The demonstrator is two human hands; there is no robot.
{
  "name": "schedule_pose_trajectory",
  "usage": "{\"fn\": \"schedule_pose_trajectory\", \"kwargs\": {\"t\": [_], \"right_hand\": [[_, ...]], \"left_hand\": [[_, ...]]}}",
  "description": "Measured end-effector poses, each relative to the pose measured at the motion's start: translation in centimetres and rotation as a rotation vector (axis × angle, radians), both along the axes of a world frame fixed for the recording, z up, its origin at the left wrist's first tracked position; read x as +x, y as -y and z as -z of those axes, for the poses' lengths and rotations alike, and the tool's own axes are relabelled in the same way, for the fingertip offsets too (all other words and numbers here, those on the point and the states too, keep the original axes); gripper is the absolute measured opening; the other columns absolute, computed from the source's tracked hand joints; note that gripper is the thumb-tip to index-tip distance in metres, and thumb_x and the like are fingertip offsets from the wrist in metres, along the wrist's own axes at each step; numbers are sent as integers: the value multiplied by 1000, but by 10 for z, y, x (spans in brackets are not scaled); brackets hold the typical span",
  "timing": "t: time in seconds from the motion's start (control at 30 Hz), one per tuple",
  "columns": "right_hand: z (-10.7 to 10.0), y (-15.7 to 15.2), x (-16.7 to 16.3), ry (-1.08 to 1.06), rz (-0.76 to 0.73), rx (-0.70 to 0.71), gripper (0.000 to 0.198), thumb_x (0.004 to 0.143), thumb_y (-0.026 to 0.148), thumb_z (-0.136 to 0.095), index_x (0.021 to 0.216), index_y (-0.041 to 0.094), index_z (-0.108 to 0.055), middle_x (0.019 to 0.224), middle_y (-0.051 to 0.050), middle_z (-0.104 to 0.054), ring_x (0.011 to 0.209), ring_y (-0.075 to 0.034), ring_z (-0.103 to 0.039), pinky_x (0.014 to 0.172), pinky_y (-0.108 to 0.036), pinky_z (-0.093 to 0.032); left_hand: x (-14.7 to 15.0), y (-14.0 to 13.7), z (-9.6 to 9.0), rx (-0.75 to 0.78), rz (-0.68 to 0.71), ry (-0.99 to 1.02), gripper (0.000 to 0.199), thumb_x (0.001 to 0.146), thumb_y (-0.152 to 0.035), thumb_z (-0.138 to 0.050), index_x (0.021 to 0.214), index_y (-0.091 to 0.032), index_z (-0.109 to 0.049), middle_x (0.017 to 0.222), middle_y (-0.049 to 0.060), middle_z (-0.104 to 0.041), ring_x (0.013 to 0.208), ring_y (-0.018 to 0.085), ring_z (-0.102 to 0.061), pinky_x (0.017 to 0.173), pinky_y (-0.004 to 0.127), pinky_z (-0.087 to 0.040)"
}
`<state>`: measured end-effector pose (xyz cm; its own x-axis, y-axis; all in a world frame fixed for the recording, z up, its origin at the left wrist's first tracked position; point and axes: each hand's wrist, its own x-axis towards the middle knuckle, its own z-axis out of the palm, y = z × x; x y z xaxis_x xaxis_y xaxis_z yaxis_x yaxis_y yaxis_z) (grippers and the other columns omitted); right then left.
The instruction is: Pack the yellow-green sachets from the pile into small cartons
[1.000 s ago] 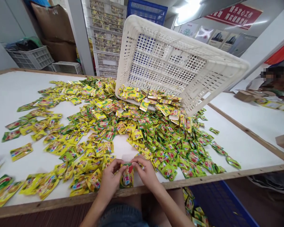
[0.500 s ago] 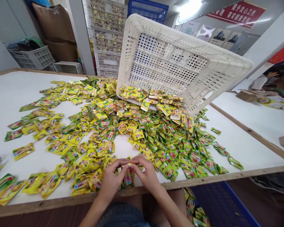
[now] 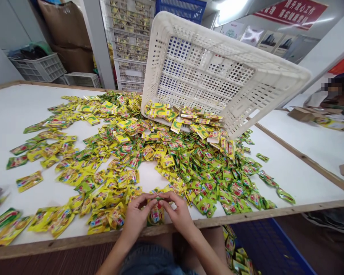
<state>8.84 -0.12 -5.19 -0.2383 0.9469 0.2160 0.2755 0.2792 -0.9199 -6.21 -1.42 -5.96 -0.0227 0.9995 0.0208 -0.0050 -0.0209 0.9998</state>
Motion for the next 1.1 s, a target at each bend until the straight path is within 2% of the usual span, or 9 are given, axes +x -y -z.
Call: {"fn": "schedule_pose_trajectory", "kwargs": {"t": [0.1, 0.2, 0.4, 0.5, 0.6, 0.67, 0.83, 1.0, 1.1], "right_hand": [[-2, 5, -4, -36, 30, -8, 14, 83, 26, -54, 91, 22, -64, 89, -4, -67, 85, -19, -62, 74, -29, -48], [-24, 14, 23, 61, 75, 41, 16, 85, 26, -48, 91, 23, -63, 89, -4, -66, 86, -20, -60, 75, -31, -47], [-75, 33, 170, 673, 84, -147, 19, 82, 34, -50, 76, 25, -65, 78, -6, -65, 73, -22, -61, 67, -32, -47], [-78, 1, 214, 790, 239, 1, 26, 81, 38, -49, 95, 24, -66, 99, -10, -63, 96, -26, -57, 83, -38, -44], [-71, -67, 218, 845, 474, 212, 34, 81, 39, -48, 104, 20, -63, 118, -13, -53, 112, -28, -46, 94, -45, -34], [-66, -117, 209, 856, 636, 211, 34, 81, 37, -48, 107, 20, -62, 126, -15, -47, 118, -28, -40, 95, -46, -30], [-65, -195, 191, 811, 711, 180, 29, 78, 34, -54, 95, 14, -66, 120, -22, -51, 118, -32, -37, 91, -50, -26], [-78, -178, 180, 724, 806, 276, 34, 87, 29, -39, 105, 10, -60, 119, -22, -52, 115, -31, -41, 94, -55, -21], [-98, -130, 160, 525, 555, 400, 32, 89, 33, -38, 96, 15, -64, 112, -13, -60, 107, -24, -51, 92, -41, -35]], "left_hand": [[-1, 4, 2, -1, -3, 0, 19, 74, -28, -63, 90, -18, -68, 94, 7, -70, 90, 22, -63, 83, 32, -48], [-3, 7, -1, 6, 8, 56, 34, 78, -29, -59, 111, -21, -57, 100, 7, -67, 92, 20, -62, 84, 33, -48], [-5, 5, -4, -17, 18, -68, 21, 81, -35, -54, 90, -18, -62, 92, 6, -67, 88, 20, -62, 82, 31, -47], [-2, 2, -2, -11, 66, -154, 21, 81, -36, -54, 90, -19, -63, 94, 7, -67, 89, 21, -62, 82, 32, -47], [-2, 3, -1, 13, 48, -209, 21, 80, -36, -54, 89, -19, -64, 93, 6, -67, 87, 22, -62, 82, 32, -47], [-4, 4, -1, 34, 22, -237, 22, 80, -36, -54, 89, -19, -64, 90, 6, -68, 85, 21, -63, 80, 32, -47], [-4, 8, -6, 60, -33, -236, 19, 79, -34, -56, 87, -19, -66, 87, 6, -69, 82, 21, -63, 77, 30, -48], [-2, 10, -4, 45, -47, -173, 18, 79, -31, -56, 87, -18, -65, 88, 6, -68, 83, 21, -63, 77, 29, -48], [-2, 7, -3, 26, -55, -70, 21, 79, -31, -57, 96, -18, -62, 91, 7, -67, 85, 21, -63, 79, 30, -48]]}}
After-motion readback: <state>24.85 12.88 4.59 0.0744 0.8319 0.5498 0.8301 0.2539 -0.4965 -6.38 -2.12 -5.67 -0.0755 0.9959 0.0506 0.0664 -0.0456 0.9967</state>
